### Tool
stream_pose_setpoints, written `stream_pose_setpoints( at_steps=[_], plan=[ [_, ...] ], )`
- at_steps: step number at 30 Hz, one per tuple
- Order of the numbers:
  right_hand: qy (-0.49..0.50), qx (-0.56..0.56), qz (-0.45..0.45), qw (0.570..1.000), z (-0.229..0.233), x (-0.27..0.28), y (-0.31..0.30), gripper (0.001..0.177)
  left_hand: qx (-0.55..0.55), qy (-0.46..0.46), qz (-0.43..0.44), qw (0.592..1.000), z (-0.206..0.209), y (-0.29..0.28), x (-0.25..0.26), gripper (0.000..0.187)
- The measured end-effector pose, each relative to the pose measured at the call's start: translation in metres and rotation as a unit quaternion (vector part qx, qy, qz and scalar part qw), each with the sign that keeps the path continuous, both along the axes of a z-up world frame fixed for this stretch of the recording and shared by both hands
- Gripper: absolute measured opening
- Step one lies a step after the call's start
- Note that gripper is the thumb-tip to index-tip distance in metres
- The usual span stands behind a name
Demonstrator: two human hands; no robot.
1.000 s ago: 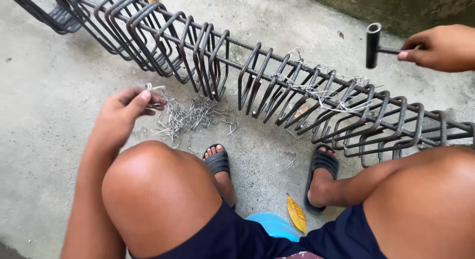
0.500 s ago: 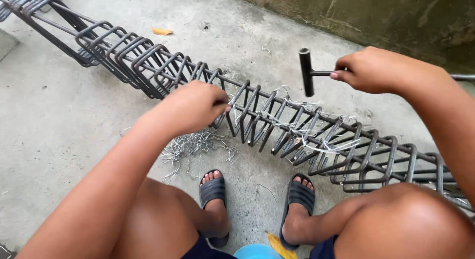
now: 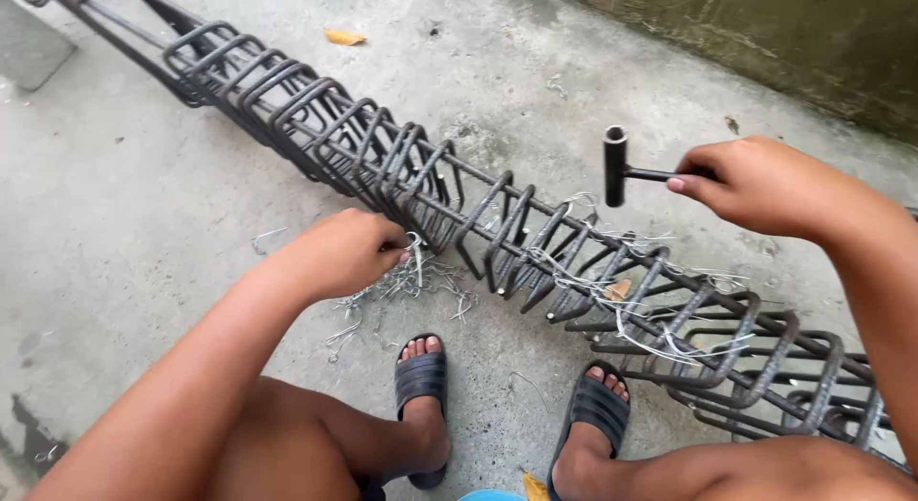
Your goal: Tying rebar intersections with wire using a manual twisting tool
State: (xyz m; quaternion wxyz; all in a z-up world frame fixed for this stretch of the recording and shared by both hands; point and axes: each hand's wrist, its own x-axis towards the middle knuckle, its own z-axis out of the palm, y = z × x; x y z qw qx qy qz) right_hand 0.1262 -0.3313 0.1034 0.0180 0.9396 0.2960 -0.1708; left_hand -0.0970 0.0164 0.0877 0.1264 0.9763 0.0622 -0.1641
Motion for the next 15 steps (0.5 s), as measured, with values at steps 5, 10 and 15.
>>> stream_pose_setpoints(
  at_steps=[5,10,15],
  plan=[
    [-0.039,-0.001,0.01,0.999,-0.006,-0.004,-0.012,0.032,-0.018,-0.017,0.003,1.0,0.007,-0.006,-0.029,0.02],
    [-0.11,-0.069,0.034,0.991,-0.007,-0.007,-0.021,0.033,-0.039,-0.068,-0.032,0.996,0.006,-0.007,-0.052,0.02],
    [-0.138,-0.071,0.042,0.987,0.03,-0.051,-0.002,0.034,0.003,-0.087,-0.054,0.995,0.031,-0.017,-0.058,0.022]
  ],
)
